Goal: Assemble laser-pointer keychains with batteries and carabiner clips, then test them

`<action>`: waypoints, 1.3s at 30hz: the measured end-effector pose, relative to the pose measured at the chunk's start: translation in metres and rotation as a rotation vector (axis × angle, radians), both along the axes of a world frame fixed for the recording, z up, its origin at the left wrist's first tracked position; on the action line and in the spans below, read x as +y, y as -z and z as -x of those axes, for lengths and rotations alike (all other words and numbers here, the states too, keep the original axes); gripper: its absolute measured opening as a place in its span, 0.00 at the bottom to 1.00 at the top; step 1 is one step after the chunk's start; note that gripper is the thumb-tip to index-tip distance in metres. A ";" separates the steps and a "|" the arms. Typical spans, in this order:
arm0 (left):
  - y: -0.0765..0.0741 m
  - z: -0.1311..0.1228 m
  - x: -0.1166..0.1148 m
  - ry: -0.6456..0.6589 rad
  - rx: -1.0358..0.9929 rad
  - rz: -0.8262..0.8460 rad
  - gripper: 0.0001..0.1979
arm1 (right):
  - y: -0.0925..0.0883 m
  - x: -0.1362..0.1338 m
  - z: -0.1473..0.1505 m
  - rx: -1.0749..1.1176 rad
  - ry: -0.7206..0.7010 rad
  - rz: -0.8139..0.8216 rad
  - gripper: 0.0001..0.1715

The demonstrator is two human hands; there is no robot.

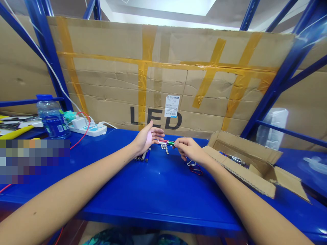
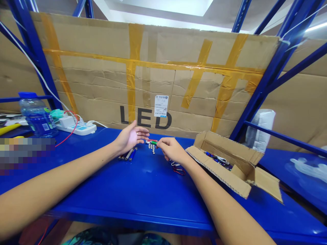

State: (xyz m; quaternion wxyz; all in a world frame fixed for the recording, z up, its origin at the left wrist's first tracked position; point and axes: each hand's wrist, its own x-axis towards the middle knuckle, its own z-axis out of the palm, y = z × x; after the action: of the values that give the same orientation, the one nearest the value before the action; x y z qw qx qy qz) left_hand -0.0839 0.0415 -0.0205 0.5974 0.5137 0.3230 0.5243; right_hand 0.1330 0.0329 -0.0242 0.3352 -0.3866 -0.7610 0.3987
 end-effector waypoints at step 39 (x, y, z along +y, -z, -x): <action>0.000 -0.001 0.000 0.020 -0.069 0.038 0.33 | -0.005 -0.004 0.001 -0.068 0.040 -0.078 0.09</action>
State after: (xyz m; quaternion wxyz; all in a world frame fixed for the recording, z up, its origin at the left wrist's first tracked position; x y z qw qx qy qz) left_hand -0.0833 0.0419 -0.0203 0.6229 0.4870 0.3069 0.5298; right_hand 0.1315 0.0289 -0.0193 0.3317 -0.4018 -0.7791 0.3486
